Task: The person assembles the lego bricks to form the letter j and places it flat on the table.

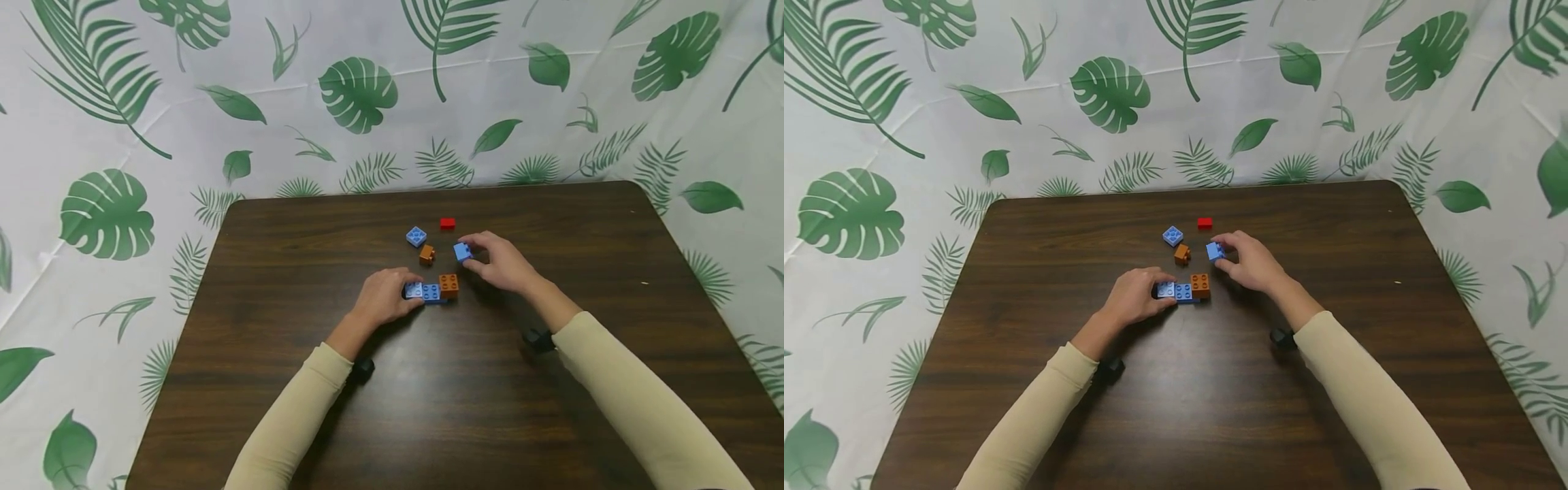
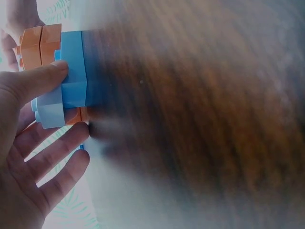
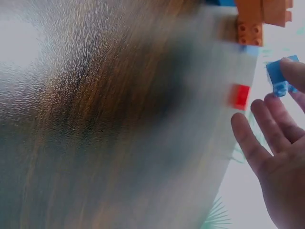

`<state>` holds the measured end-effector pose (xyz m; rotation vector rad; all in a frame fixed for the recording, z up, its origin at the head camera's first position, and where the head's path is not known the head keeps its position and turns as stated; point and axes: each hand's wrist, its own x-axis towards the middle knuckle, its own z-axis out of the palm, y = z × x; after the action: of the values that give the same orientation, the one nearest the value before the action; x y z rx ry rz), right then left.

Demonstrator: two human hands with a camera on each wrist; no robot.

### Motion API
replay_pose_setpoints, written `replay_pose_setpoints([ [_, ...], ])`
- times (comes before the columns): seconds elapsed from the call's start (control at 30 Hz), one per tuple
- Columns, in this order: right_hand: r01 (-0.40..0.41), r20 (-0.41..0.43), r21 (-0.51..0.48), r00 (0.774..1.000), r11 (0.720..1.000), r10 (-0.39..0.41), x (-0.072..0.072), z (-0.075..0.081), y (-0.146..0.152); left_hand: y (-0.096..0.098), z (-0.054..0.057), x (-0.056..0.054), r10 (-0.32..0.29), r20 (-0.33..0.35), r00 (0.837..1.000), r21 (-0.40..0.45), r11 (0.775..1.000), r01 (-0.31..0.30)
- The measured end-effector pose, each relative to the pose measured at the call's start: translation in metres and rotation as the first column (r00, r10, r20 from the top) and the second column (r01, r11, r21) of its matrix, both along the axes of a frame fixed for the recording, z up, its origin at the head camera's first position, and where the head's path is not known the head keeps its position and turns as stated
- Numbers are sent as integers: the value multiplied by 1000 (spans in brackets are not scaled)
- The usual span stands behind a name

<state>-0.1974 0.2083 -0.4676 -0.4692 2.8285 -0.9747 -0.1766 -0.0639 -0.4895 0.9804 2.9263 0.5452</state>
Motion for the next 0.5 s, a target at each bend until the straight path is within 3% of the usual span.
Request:
replay_pose_setpoints([
  [0.3, -94, -27, 13, 995, 995, 95, 26, 24, -8, 0, 0, -1, 4, 16, 1000, 0, 1000, -4],
  [0.5, -141, -41, 25, 989, 990, 142, 39, 32, -17, 0, 0, -2, 4, 26, 1000, -3, 1000, -4],
])
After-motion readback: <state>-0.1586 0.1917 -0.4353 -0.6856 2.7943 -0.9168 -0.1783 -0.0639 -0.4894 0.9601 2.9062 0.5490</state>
